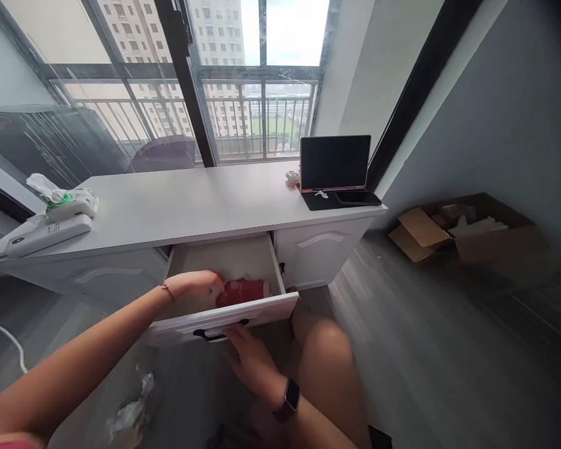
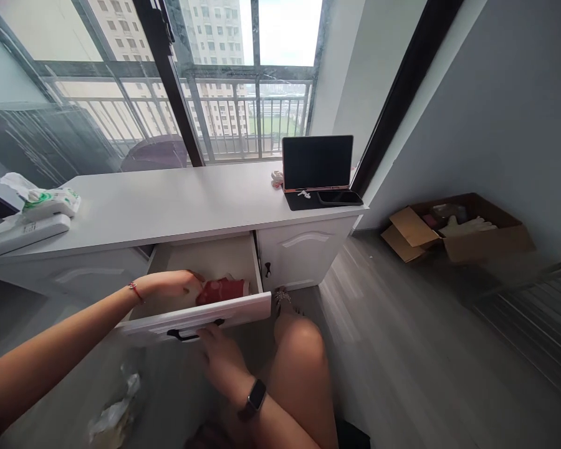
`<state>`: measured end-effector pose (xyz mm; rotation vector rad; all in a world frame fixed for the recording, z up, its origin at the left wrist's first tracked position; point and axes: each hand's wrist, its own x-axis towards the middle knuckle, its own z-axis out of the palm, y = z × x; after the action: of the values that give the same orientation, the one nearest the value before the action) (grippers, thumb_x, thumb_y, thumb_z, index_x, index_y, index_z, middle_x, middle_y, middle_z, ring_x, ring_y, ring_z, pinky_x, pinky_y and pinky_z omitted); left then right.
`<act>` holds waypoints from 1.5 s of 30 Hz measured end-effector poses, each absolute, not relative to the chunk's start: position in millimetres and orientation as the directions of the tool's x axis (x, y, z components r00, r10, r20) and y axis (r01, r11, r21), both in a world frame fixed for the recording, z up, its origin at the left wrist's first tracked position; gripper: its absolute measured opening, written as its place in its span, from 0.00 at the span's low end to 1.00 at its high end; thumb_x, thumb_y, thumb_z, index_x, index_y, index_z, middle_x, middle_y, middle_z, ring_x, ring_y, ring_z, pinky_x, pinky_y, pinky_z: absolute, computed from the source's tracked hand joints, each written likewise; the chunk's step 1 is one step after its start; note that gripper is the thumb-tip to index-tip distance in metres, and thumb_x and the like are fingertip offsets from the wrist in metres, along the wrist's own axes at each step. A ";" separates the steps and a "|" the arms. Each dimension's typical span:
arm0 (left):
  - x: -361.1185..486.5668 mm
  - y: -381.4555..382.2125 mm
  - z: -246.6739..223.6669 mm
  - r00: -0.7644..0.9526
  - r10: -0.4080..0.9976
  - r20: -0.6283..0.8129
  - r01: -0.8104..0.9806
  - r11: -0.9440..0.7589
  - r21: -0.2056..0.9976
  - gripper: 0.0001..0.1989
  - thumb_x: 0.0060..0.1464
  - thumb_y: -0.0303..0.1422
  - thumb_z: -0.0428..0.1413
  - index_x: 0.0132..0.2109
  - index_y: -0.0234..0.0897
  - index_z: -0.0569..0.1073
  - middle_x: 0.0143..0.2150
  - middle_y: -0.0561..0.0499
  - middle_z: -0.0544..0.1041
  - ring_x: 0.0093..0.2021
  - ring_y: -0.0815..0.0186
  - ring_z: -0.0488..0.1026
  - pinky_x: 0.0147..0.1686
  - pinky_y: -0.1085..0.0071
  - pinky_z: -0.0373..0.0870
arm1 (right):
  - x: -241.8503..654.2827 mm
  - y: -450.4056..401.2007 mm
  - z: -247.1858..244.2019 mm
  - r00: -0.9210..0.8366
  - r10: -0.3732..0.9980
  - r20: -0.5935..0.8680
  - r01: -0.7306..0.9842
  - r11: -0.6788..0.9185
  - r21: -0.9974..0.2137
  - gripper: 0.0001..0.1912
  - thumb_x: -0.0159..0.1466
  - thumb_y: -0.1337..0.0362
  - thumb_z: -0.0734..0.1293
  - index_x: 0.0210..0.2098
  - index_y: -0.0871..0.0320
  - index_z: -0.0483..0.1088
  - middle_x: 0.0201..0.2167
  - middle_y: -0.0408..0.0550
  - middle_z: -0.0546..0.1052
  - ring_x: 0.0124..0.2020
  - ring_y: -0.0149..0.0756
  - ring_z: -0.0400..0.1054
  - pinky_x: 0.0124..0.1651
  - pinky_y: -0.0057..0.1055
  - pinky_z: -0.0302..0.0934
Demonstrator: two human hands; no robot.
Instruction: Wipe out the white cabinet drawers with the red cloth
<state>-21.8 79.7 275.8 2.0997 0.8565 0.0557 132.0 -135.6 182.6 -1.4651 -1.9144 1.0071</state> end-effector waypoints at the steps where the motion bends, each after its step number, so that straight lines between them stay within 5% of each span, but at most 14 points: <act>1: -21.2 80.8 269.2 0.793 0.546 -0.271 0.548 -0.444 0.709 0.15 0.40 0.27 0.61 0.37 0.46 0.85 0.42 0.47 0.86 0.42 0.53 0.81 0.44 0.64 0.76 | 129.6 -136.9 180.7 -0.260 0.965 -0.032 0.558 0.123 -0.820 0.26 0.68 0.70 0.66 0.65 0.54 0.68 0.66 0.51 0.71 0.61 0.46 0.72 0.62 0.42 0.69; 5: -4.1 80.6 240.8 0.887 0.328 -0.327 0.461 -0.690 0.558 0.31 0.54 0.27 0.57 0.65 0.47 0.75 0.73 0.47 0.67 0.72 0.52 0.63 0.67 0.59 0.63 | 116.1 -140.6 172.8 -0.163 0.986 -0.033 0.505 0.054 -0.861 0.26 0.66 0.73 0.65 0.63 0.53 0.69 0.65 0.51 0.71 0.62 0.43 0.71 0.63 0.39 0.67; 10: 16.1 75.7 199.8 0.917 0.106 -0.384 0.305 -0.807 0.506 0.29 0.61 0.30 0.54 0.68 0.47 0.72 0.75 0.45 0.62 0.76 0.47 0.54 0.74 0.48 0.47 | 108.9 -142.3 171.3 -0.132 0.989 -0.068 0.490 0.006 -0.871 0.29 0.64 0.76 0.64 0.64 0.54 0.68 0.65 0.51 0.72 0.63 0.42 0.70 0.64 0.38 0.68; 15: 26.0 88.3 175.4 0.941 0.088 -0.328 0.242 -0.850 0.468 0.28 0.65 0.34 0.51 0.71 0.41 0.67 0.77 0.40 0.58 0.77 0.45 0.50 0.74 0.43 0.48 | 111.1 -144.3 168.1 -0.168 0.980 -0.108 0.499 -0.010 -0.867 0.32 0.63 0.75 0.65 0.66 0.54 0.66 0.67 0.52 0.70 0.65 0.44 0.69 0.67 0.40 0.66; 22: 35.1 131.9 147.1 0.960 0.255 -0.115 0.279 -0.915 0.292 0.27 0.68 0.39 0.49 0.71 0.43 0.67 0.75 0.39 0.61 0.77 0.50 0.52 0.74 0.47 0.45 | 106.0 -151.1 118.2 -0.230 0.961 -0.153 0.562 0.002 -0.827 0.37 0.65 0.68 0.68 0.72 0.49 0.60 0.74 0.51 0.62 0.71 0.50 0.62 0.69 0.43 0.63; 27: 47.1 167.5 143.5 0.901 0.399 -0.170 0.428 -0.881 0.203 0.31 0.70 0.43 0.43 0.75 0.40 0.58 0.78 0.41 0.55 0.79 0.54 0.46 0.75 0.51 0.38 | 105.4 -150.0 92.6 -0.316 0.931 -0.180 0.595 0.047 -0.802 0.43 0.63 0.65 0.71 0.75 0.48 0.56 0.74 0.51 0.60 0.71 0.52 0.61 0.68 0.42 0.65; 34: 65.3 199.5 151.3 0.769 0.617 -0.168 0.639 -0.745 0.191 0.30 0.70 0.44 0.40 0.75 0.45 0.59 0.77 0.46 0.59 0.77 0.52 0.51 0.73 0.50 0.45 | 107.1 -151.8 95.2 -0.305 0.948 -0.094 0.602 0.116 -0.790 0.43 0.62 0.72 0.68 0.75 0.49 0.55 0.74 0.49 0.60 0.67 0.49 0.67 0.65 0.42 0.69; 45: 50.9 176.2 149.6 0.667 0.681 -0.303 0.743 -0.641 0.194 0.34 0.69 0.43 0.40 0.77 0.36 0.54 0.79 0.39 0.50 0.79 0.47 0.39 0.74 0.46 0.36 | 109.7 -151.9 108.0 -0.275 0.954 -0.118 0.591 0.071 -0.803 0.43 0.63 0.69 0.70 0.75 0.48 0.56 0.75 0.51 0.60 0.72 0.51 0.59 0.69 0.41 0.63</act>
<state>50.9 176.2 149.6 2.5825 1.1351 -0.2905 109.7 -151.9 108.0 -1.5301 -1.9107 1.0833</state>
